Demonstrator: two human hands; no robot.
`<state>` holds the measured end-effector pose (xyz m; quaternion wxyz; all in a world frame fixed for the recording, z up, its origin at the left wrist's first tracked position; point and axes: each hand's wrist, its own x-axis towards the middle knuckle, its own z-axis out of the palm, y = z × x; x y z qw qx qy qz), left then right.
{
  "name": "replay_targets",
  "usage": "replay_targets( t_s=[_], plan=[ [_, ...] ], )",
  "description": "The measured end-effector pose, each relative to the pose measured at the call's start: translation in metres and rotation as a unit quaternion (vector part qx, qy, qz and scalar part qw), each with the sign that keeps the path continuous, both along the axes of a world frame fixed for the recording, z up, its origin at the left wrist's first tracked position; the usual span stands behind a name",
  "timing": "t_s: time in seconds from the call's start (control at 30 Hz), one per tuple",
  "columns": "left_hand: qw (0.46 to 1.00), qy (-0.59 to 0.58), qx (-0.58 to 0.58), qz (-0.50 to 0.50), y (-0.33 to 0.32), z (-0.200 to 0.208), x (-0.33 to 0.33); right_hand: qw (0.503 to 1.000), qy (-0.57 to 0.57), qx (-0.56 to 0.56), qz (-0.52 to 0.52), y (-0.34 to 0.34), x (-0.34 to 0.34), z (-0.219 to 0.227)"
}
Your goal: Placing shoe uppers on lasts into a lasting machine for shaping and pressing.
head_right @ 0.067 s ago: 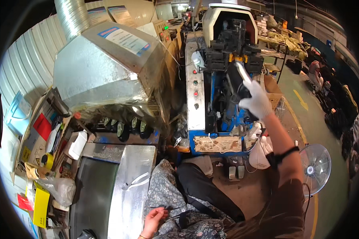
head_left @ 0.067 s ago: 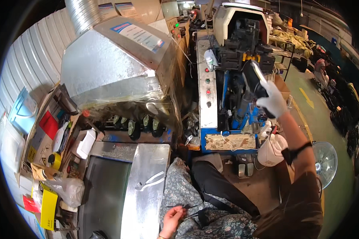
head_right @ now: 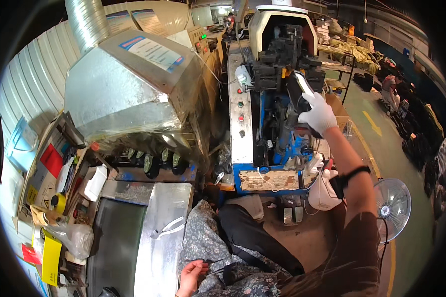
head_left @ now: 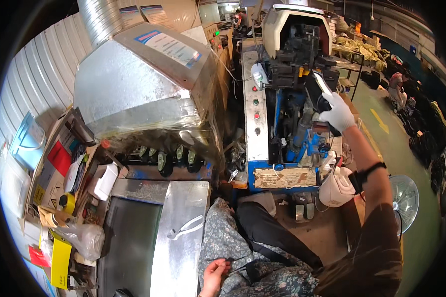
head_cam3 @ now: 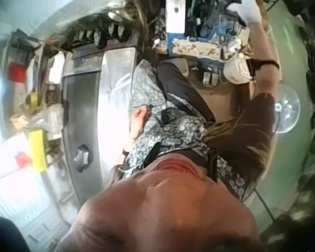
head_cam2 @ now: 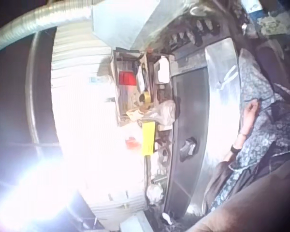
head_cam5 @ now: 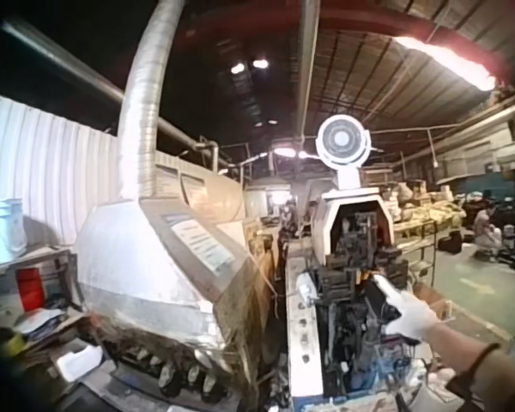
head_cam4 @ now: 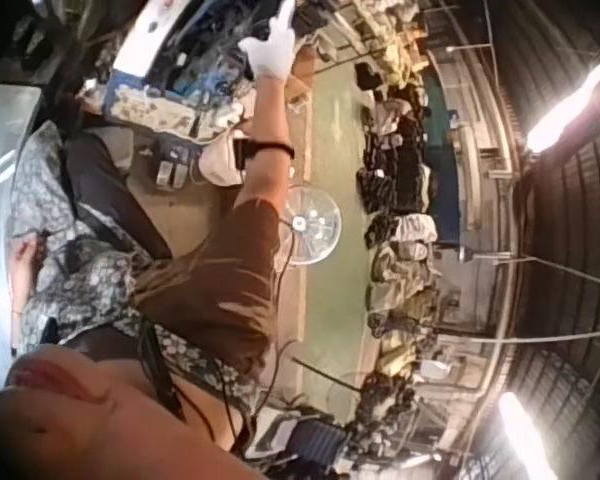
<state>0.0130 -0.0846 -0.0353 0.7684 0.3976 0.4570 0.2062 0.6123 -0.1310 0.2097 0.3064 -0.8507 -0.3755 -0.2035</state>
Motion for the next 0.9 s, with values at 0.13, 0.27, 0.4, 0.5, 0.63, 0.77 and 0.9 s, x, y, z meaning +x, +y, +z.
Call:
replay_targets(
  t_s=[0.13,0.27,0.4,0.5,0.63,0.77,0.9],
  plan=[
    [0.998,-0.020,-0.011,0.060,-0.010,0.001,0.013,0.995,0.055,-0.077,-0.039,0.017,0.050,0.010],
    [0.998,-0.021,-0.006,0.057,-0.012,0.008,0.025,0.982,0.071,-0.173,-0.024,0.029,0.044,0.016],
    [0.998,-0.007,0.002,0.055,-0.010,0.007,0.026,0.962,0.042,-0.250,-0.102,0.036,0.006,0.001],
    [0.999,0.004,0.013,0.034,-0.009,0.001,0.023,0.961,0.025,-0.233,-0.145,0.033,-0.013,-0.019],
    [1.000,0.001,0.007,0.028,-0.011,-0.009,0.023,0.975,0.016,-0.177,-0.136,0.027,-0.014,-0.034],
    [1.000,-0.006,0.003,0.018,-0.011,-0.008,0.027,0.977,0.003,-0.175,-0.126,0.028,-0.009,-0.035],
    [1.000,0.014,-0.016,-0.007,-0.005,0.002,0.028,0.978,-0.008,-0.169,-0.124,0.034,-0.009,-0.023]
  ],
)
